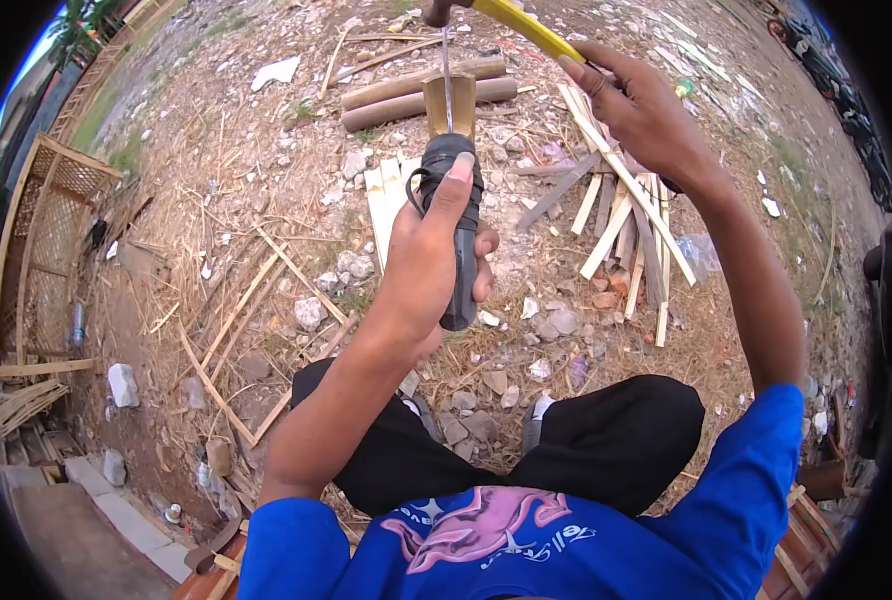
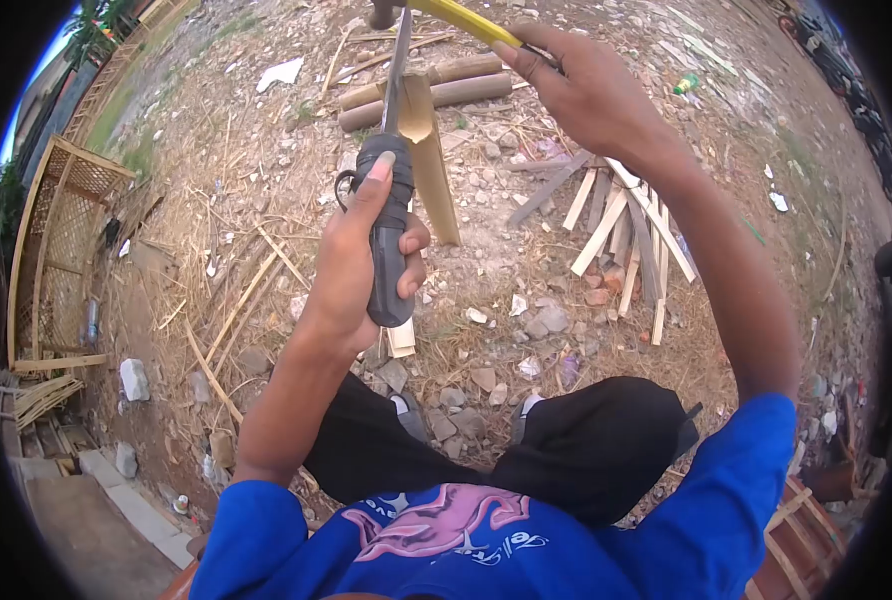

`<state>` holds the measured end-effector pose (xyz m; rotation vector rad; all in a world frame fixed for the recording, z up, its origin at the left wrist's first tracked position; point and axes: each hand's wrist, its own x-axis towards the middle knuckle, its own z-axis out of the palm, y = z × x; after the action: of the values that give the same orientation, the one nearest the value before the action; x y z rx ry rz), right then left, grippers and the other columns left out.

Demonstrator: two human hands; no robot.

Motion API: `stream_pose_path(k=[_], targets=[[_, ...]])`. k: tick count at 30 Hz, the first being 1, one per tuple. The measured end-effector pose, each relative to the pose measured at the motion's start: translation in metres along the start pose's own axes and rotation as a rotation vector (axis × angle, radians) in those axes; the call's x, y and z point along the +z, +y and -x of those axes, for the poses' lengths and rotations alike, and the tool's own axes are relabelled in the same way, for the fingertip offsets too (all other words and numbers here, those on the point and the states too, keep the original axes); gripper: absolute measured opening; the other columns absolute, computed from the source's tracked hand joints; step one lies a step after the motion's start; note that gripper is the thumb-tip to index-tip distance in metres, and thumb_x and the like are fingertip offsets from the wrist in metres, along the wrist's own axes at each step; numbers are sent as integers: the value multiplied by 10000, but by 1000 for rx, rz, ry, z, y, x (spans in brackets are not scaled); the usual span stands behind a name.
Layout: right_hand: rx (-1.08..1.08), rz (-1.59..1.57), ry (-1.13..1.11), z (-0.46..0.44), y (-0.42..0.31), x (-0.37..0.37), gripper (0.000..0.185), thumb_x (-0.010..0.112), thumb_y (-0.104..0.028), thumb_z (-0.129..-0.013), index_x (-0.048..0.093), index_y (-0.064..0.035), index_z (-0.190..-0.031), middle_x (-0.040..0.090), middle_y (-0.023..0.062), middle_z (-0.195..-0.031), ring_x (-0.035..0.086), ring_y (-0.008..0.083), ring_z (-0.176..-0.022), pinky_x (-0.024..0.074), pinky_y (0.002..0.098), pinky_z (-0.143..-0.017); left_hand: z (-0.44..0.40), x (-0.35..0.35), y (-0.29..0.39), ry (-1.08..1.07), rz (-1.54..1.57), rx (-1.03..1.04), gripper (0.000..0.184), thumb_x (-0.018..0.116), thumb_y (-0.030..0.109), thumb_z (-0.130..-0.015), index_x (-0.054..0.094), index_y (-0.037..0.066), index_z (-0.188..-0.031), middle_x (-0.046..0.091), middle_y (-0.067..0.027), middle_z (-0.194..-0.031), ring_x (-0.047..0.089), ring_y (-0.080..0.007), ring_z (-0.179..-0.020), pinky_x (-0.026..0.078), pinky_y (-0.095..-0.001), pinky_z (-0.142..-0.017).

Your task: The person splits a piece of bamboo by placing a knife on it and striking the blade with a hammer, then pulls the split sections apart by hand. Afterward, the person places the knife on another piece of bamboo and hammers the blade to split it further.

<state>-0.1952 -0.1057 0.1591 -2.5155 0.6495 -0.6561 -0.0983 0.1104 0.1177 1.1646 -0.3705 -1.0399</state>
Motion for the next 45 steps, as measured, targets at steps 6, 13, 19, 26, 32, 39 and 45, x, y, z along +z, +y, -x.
stream_pose_path(k=[6,13,19,26,32,39,45], targets=[[-58,-260,-27,-28,46,-24,419,510,-380,-994,616,-48,-1226,605,76,-719,528,162,-612,431,352,-589,-4,0,-1,-6,-13,-6,366,509,471,-975,477,108,-993,481,-8,-613,471,-91,-387,359,-208,-353],[-102,19,75,8,15,24,408,501,-367,-997,609,-57,-1240,595,110,-699,552,212,-638,435,380,-627,0,6,-7,23,-20,6,369,526,473,-967,473,108,-975,484,-12,-618,474,-92,-389,365,-209,-357],[-22,18,53,15,16,16,432,520,-395,-985,594,-55,-1241,581,118,-698,536,198,-634,425,367,-620,-4,-2,-3,29,-2,18,360,522,475,-968,467,119,-966,487,-15,-622,463,-93,-387,367,-208,-359],[-37,-364,119,-4,4,-26,417,500,-371,-1006,585,-56,-1265,471,2,-658,410,74,-558,369,275,-531,-6,-5,-2,-18,6,12,396,539,505,-952,447,122,-986,517,-21,-664,466,-92,-386,387,-218,-361],[-103,161,65,11,23,20,420,516,-352,-985,579,-80,-1299,647,166,-842,596,222,-698,478,379,-706,-4,1,-5,-2,-11,-3,415,554,509,-942,442,113,-996,519,-23,-664,466,-93,-383,381,-218,-356],[-18,-113,73,6,-1,-6,433,512,-375,-991,552,-123,-1340,665,114,-848,602,191,-703,480,377,-709,-7,-5,-4,18,-25,-5,441,557,524,-935,446,103,-1003,524,-28,-667,470,-93,-384,369,-220,-349],[-152,5,82,0,10,4,403,500,-313,-1008,538,-93,-1344,525,5,-714,487,84,-603,392,250,-545,-2,0,-5,35,-25,-17,389,555,469,-952,485,87,-931,500,-27,-641,471,-104,-390,374,-223,-363]])
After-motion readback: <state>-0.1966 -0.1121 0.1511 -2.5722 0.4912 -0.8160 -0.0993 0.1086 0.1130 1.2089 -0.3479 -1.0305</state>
